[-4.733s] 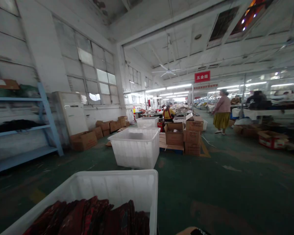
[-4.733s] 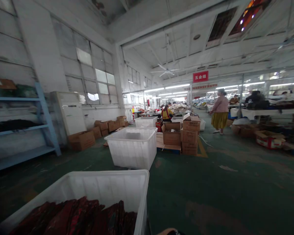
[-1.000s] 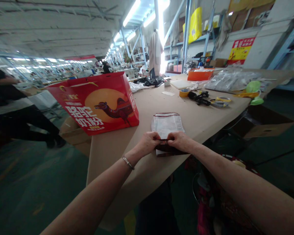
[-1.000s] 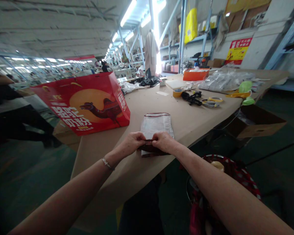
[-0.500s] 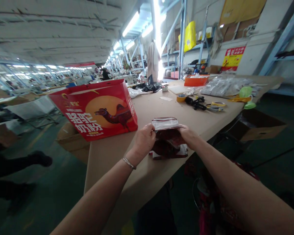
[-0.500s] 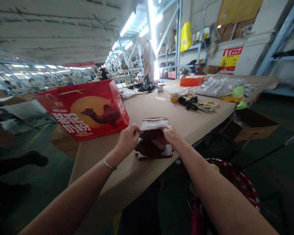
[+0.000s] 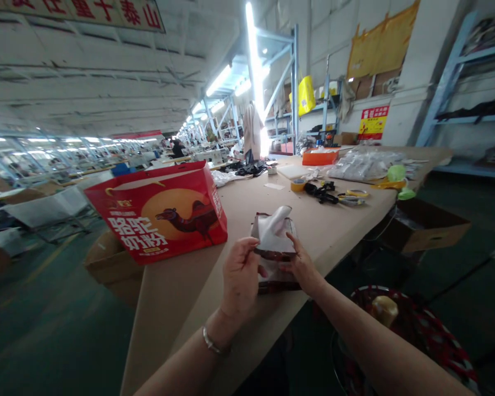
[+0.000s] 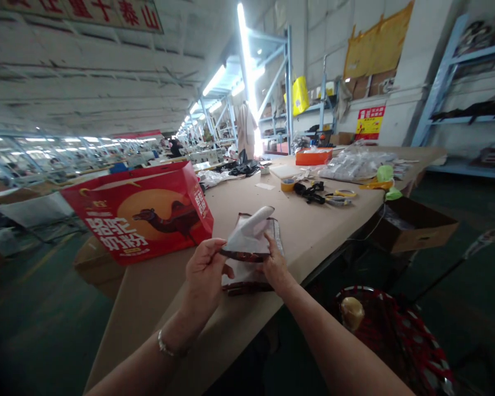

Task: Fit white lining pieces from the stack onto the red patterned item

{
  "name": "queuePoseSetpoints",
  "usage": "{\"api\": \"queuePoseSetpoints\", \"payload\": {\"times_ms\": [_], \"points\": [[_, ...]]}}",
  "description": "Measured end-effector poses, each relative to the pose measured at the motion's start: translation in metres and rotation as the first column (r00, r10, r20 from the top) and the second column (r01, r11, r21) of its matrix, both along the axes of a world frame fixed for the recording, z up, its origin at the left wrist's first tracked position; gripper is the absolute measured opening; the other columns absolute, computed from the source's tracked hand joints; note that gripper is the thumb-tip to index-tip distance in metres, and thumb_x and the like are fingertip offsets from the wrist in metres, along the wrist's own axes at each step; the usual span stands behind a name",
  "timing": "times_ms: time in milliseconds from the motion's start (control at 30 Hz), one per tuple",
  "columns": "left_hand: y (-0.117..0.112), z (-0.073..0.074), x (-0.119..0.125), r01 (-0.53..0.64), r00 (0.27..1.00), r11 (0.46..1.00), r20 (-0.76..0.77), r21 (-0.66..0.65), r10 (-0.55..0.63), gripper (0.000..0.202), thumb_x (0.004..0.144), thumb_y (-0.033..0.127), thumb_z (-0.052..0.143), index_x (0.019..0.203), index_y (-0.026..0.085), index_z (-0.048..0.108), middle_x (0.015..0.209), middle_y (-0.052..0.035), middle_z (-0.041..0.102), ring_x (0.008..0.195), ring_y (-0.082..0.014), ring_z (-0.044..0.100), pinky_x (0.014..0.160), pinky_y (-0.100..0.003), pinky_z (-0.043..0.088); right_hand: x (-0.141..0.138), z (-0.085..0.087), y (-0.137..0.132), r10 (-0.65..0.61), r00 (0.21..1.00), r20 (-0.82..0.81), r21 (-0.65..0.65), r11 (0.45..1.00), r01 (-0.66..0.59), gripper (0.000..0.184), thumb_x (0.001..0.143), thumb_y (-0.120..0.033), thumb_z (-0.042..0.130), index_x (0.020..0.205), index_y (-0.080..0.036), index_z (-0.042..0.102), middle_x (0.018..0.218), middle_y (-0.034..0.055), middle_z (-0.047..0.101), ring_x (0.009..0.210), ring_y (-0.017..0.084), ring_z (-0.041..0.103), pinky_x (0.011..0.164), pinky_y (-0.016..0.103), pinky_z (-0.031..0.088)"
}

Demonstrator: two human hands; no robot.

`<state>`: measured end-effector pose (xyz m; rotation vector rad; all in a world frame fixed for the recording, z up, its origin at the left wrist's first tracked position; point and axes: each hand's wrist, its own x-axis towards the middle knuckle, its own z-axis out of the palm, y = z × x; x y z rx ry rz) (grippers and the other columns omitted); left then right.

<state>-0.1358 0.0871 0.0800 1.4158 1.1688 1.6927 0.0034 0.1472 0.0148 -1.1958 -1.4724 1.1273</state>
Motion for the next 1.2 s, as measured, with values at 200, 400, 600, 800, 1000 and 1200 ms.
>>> {"api": "queuePoseSetpoints", "payload": {"times_ms": [200, 400, 600, 800, 1000, 1200], "points": [[-0.024, -0.017, 0.004, 0.321, 0.912, 0.917, 0.336, -0.235, -0.233, 0.021, 0.072, 0.035, 0.068, 0.077, 0.017, 0.057, 0.068, 0.0023, 0.058, 0.057, -0.0103, 0.055, 0.048, -0.021, 0.048, 0.003, 0.022, -0.017, -0.027, 0.969, -0.244, -0.015, 1.000, 0.024, 0.049, 0.087, -0.039, 0.035, 0.133, -0.020, 0.039, 0.114, 0.0091, 0.060, 0.094, 0.019, 0.061, 0.074, 0.029, 0.054], [-0.002, -0.009, -0.003, 0.523, 0.852, 0.760, 0.265, -0.387, -0.451, 0.026, 0.063, 0.023, 0.067, 0.088, 0.016, 0.063, 0.084, -0.0054, 0.066, 0.072, -0.0164, 0.063, 0.062, -0.026, 0.050, 0.033, 0.022, -0.075, -0.072, 0.977, -0.199, 0.099, 0.991, 0.093, 0.036, 0.089, -0.045, 0.039, 0.106, -0.019, 0.056, 0.082, 0.0048, 0.064, 0.069, 0.018, 0.061, 0.062, 0.027, 0.052], [0.008, 0.002, 0.019, 0.181, 0.977, 0.942, -0.063, -0.282, -0.206, 0.007, 0.071, 0.023, 0.054, 0.072, 0.017, 0.057, 0.070, -0.0004, 0.058, 0.063, -0.0113, 0.054, 0.059, -0.023, 0.045, 0.080, 0.026, -0.119, -0.184, 0.977, -0.106, 0.036, 0.981, 0.188, 0.024, 0.086, -0.038, 0.047, 0.105, -0.023, 0.053, 0.074, -0.0007, 0.062, 0.054, 0.013, 0.055, 0.048, 0.023, 0.045], [-0.087, 0.007, 0.059, 0.337, 0.726, 0.940, -0.618, -0.060, -0.300, 0.037, 0.062, 0.045, 0.076, 0.085, 0.024, 0.057, 0.078, -0.0036, 0.060, 0.068, -0.0187, 0.054, 0.060, -0.030, 0.044, 0.109, 0.045, -0.151, -0.258, 0.949, 0.182, 0.106, 0.964, 0.242, 0.023, 0.079, -0.021, 0.044, 0.101, -0.024, 0.049, 0.070, -0.0025, 0.064, 0.053, 0.014, 0.057, 0.051, 0.023, 0.043], [-0.118, -0.027, 0.092, 0.339, 0.509, 0.939, -0.850, 0.052, -0.137, 0.019, 0.080, 0.024, 0.058, 0.098, 0.025, 0.052, 0.087, -0.0058, 0.061, 0.078, -0.0217, 0.060, 0.066, -0.032, 0.049, 0.128, 0.050, -0.180, -0.336, 0.871, 0.360, 0.189, 0.940, 0.284, 0.035, 0.073, -0.013, 0.042, 0.106, -0.023, 0.050, 0.077, 0.0000, 0.067, 0.063, 0.016, 0.060, 0.060, 0.025, 0.043], [-0.115, -0.043, 0.094, 0.356, 0.455, 0.934, -0.881, 0.044, -0.132, 0.032, 0.079, 0.009, 0.045, 0.107, 0.021, 0.053, 0.097, -0.0084, 0.065, 0.087, -0.0222, 0.062, 0.074, -0.032, 0.051, 0.141, 0.043, -0.198, -0.350, 0.892, 0.286, 0.187, 0.934, 0.306, 0.032, 0.074, -0.011, 0.042, 0.102, -0.023, 0.051, 0.082, 0.0000, 0.067, 0.067, 0.015, 0.061, 0.062, 0.024, 0.044]]}}
